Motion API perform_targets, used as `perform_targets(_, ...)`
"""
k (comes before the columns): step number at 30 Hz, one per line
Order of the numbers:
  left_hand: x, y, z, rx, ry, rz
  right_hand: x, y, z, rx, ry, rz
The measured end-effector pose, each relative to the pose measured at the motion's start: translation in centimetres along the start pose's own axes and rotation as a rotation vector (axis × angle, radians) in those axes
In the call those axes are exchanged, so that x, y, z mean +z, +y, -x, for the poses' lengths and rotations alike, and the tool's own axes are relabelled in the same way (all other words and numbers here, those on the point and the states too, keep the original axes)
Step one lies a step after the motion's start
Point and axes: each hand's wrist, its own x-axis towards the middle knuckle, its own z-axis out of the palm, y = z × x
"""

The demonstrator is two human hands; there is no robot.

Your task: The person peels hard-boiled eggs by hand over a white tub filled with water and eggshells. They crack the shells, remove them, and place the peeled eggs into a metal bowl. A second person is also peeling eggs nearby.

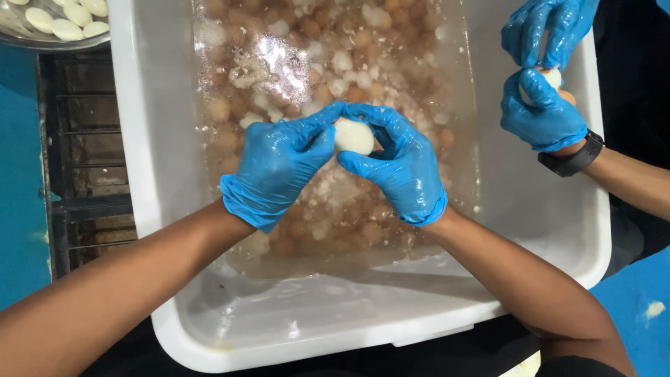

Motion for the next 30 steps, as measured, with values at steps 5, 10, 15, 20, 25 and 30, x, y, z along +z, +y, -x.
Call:
perform_targets(5,-0.7,0.9,-0.4,-0.317,-0.064,0.138,-0.5,0.2,-0.3,0.006,-0.023,-0.074)
perform_targets(10,-0.7,1.7,-0.6,-0.371,-0.006,0.313,-0.6,-0.1,-0.3,-0.058,-0.024,-0.056)
perform_targets(15,-0.5,1.8,-0.7,-0.304,0.014,0.466,-0.3,-0.8,0.3,-0.199,0.002,0.18)
perform_targets(20,-0.9,1.5,-0.5,-0.193,-0.048,0.098,-0.1,-1.1,0.4,-0.254,-0.007,0.255)
perform_targets(25,-0.8,1.6,-0.6,-0.259,-0.05,0.063,-0.1,-1.0,0.4,-0.294,-0.02,0.273)
perform_targets(30,-1.1,1.6,-0.6,-0.26,-0.09,0.042,-0.1,-0.9,0.5,-0.298,-0.012,0.31)
